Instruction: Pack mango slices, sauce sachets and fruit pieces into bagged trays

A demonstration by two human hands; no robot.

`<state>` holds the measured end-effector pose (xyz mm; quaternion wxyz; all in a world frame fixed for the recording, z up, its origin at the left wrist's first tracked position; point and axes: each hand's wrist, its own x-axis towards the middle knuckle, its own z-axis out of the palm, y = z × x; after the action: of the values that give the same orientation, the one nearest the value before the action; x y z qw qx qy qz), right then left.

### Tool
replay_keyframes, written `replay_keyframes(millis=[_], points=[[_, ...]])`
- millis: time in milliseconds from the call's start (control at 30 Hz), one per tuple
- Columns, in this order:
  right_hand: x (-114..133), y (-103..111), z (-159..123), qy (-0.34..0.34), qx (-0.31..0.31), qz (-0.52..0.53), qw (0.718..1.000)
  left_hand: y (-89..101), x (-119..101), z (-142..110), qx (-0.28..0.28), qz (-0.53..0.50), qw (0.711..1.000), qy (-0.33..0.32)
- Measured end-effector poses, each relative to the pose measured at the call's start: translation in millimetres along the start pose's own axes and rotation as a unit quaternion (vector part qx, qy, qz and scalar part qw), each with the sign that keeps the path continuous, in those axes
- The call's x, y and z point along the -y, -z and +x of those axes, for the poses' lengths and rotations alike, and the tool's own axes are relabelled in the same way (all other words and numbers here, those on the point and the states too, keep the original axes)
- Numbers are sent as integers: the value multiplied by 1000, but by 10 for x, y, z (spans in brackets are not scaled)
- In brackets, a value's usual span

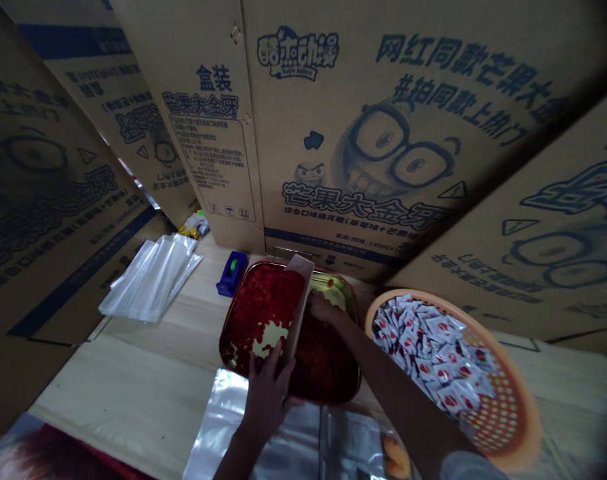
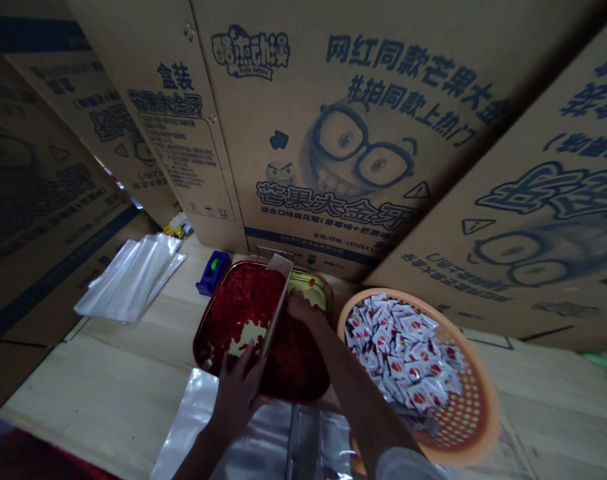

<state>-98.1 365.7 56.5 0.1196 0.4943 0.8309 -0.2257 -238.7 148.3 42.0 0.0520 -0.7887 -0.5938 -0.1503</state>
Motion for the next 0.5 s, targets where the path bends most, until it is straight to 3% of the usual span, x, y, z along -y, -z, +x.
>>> replay_keyframes(millis=[333,400,500], points=[[432,-181,-1233,71,-2,28,997,-41,24,-15,-8,28,999,-23],[453,-103,-1301,42,-23,22,999,-41,21,-11,-13,40,999,-31],[317,145,-1019,-48,-67,-26,996,-41,19,-9,-23,42,998,-33]])
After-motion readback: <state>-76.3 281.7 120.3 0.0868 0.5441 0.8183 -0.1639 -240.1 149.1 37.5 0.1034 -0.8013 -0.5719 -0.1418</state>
